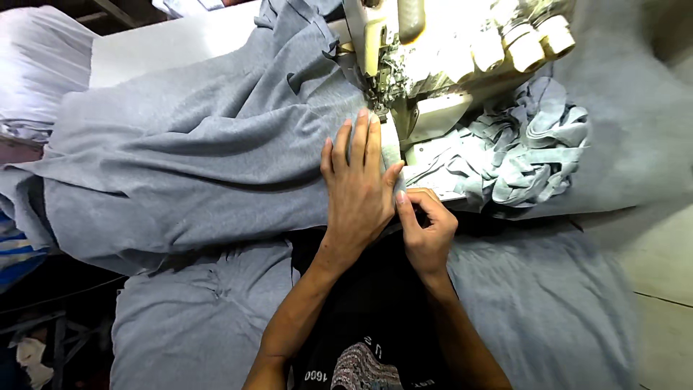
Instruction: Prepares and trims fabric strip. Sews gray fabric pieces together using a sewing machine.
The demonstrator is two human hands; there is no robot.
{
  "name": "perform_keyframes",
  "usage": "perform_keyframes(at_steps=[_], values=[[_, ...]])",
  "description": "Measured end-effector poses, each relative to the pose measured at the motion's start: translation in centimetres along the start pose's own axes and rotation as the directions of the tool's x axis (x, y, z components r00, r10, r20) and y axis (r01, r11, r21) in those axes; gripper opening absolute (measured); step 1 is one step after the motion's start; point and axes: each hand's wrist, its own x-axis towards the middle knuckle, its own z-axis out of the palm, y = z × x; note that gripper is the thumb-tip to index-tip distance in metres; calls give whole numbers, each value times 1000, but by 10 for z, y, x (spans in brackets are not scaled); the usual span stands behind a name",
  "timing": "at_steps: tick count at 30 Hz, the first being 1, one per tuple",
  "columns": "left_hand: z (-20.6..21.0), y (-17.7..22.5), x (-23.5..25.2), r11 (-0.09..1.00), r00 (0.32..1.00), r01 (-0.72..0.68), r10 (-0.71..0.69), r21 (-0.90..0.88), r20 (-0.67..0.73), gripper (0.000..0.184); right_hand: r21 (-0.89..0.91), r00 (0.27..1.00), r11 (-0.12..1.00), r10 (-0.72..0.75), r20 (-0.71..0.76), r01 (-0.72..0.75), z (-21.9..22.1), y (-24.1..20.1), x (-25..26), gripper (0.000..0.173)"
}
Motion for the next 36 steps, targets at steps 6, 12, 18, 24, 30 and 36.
perform_keyframes(at_steps=[6, 12, 18, 24, 30, 36], values=[[-8, -15, -87, 844, 994, 90, -112, -528, -9, 25, 17, 1000, 1000, 5, 14, -5, -6, -1, -2, 20], [21, -28, -123, -78, 777, 624, -45, -777, 628, 57, 76, 999, 996, 35, 17, -36, -8, -10, -3, 17], [29, -8, -107, -417, 806, 482, -132, -771, 576, 45, 113, 998, 992, 43, 38, -47, -12, -20, -4, 16], [31, 11, -91, -229, 755, 440, -429, -868, 496, 25, 92, 997, 994, 54, 59, -59, -14, -20, -6, 16], [35, 12, -97, -145, 766, 427, -465, -892, 443, 37, 12, 982, 993, 111, 153, -114, -26, -12, -21, 17], [36, 11, -102, -164, 787, 406, -438, -899, 435, 40, 38, 965, 977, 201, 168, -210, -38, -11, -44, 17]])
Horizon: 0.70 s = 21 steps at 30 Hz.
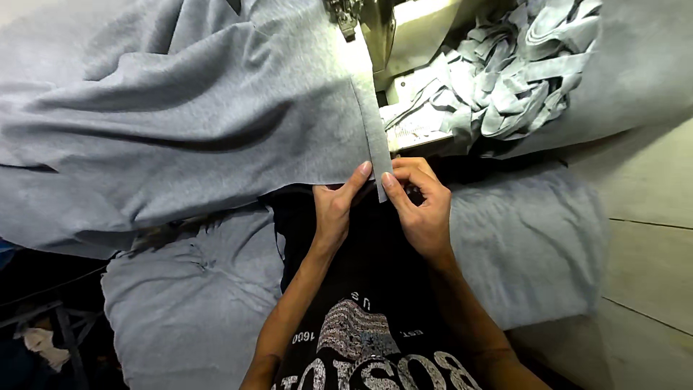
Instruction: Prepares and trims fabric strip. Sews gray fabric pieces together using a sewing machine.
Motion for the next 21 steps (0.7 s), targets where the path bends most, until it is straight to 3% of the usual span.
perform_keyframes(at_steps=[8, 12, 14, 21], values=[[-10, 0, 0, 995, 992, 96, -95, -9, 89, 35, 254, 991, 966, -74, 109, 45, 0, -1, 19, 17], [-21, 5, 5, 984, 961, 174, -178, 35, 211, 23, 224, 991, 972, -96, 95, 73, 1, -6, 23, 13], [-28, 9, 4, 983, 948, 170, -181, 65, 263, 27, 176, 994, 981, -89, 71, 75, 2, -9, 20, 13], [-8, 17, -5, 996, 997, -74, 73, 57, 11, 41, 96, 997, 993, -75, 2, 75, 5, -11, 6, 13]])
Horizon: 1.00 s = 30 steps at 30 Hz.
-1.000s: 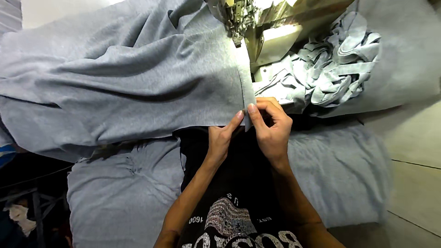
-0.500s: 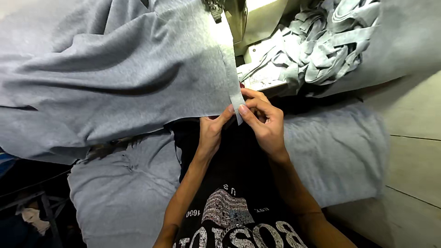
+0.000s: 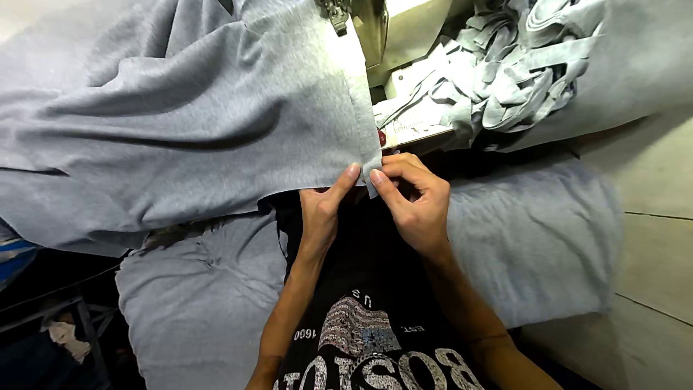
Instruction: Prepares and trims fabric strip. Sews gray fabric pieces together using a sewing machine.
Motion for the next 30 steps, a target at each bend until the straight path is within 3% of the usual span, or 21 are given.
perform_keyframes(at_steps=[9, 16, 30], values=[[-3, -15, 1, 997, 999, 10, -8, 70, -31, 42, -216, 999, 976, 11, -41, -20, 8, -2, -32, 15], [-9, -23, -1, 998, 999, 54, -54, 42, 2, 14, -236, 999, 972, -4, -40, -5, 21, 8, -40, 14], [-11, -20, 0, 996, 997, 66, -68, 60, 42, 17, -241, 998, 969, 38, -48, -48, 18, 16, -38, 14]])
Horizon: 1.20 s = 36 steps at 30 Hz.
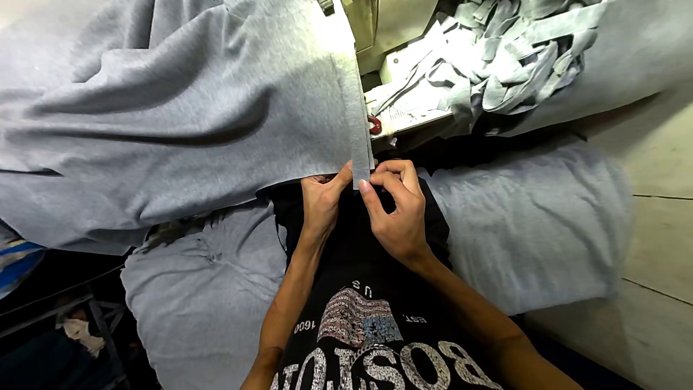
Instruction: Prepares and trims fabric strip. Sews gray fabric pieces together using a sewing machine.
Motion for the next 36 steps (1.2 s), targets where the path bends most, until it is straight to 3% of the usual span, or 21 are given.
perform_keyframes(at_steps=[10, 23, 30, 36], values=[[1, 1, -2, 999, 999, 38, -38, -1, 28, 25, -15, 1000, 1000, 9, -16, -10, -1, 11, 4, 15], [2, -7, -4, 999, 999, -44, 44, -7, -10, 14, -41, 1000, 999, -11, -14, 11, -1, 11, 5, 16], [5, -6, -3, 997, 999, -43, 44, 71, -8, 7, -84, 998, 994, 65, 24, -62, -13, 11, 10, 18], [7, -8, -2, 999, 1000, 28, -27, 25, -10, 9, 36, 995, 996, 81, 52, -83, -20, 3, 34, 35]])
